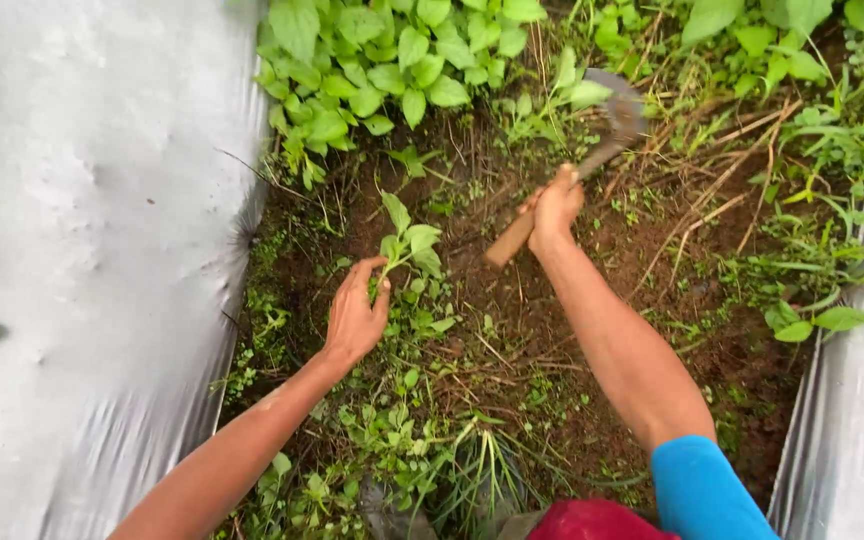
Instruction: Using a hand scythe and hands to remove weeds from a vegetable garden row.
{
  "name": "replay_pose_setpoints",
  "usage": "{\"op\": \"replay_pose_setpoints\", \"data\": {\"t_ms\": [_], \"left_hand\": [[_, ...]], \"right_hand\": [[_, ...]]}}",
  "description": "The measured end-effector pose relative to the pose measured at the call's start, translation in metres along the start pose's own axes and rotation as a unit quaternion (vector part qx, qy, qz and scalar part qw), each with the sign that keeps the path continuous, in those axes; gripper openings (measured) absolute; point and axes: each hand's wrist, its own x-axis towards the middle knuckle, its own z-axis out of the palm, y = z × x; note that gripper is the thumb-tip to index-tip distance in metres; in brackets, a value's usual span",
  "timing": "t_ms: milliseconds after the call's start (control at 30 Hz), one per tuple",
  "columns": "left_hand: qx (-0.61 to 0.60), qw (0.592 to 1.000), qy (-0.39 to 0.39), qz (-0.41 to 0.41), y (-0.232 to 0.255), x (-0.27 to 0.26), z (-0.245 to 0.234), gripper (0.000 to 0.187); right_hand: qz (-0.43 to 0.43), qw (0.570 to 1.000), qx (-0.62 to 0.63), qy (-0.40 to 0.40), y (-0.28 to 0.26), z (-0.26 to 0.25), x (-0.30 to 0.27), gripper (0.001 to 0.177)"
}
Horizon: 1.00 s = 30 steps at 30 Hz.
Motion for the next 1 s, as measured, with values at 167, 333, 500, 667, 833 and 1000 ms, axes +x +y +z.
{"op": "replay_pose_setpoints", "data": {"t_ms": [167, 333, 500, 667, 833, 1000], "left_hand": [[0.002, 1.000, -0.003, 0.014, -0.011, 0.013, 0.007, 0.037], [-0.037, 0.999, 0.011, 0.016, -0.004, 0.012, -0.001, 0.036], [-0.016, 1.000, 0.005, -0.012, -0.009, -0.004, -0.012, 0.039], [0.017, 1.000, 0.005, 0.000, -0.011, 0.004, -0.011, 0.037], [0.096, 0.991, 0.019, 0.095, -0.004, 0.046, -0.006, 0.036], [0.102, 0.979, 0.042, 0.170, 0.040, 0.108, 0.022, 0.034]], "right_hand": [[0.003, 0.992, -0.029, -0.122, -0.004, 0.017, -0.053, 0.040], [0.069, 0.925, -0.195, -0.319, 0.041, -0.018, -0.102, 0.036], [0.013, 0.994, -0.078, -0.076, -0.010, -0.003, -0.062, 0.035], [-0.009, 0.998, 0.059, 0.029, -0.016, 0.013, -0.019, 0.035], [0.128, 0.955, -0.173, -0.206, -0.005, -0.027, -0.074, 0.030], [0.022, 0.993, -0.102, -0.050, -0.034, -0.055, -0.048, 0.026]]}}
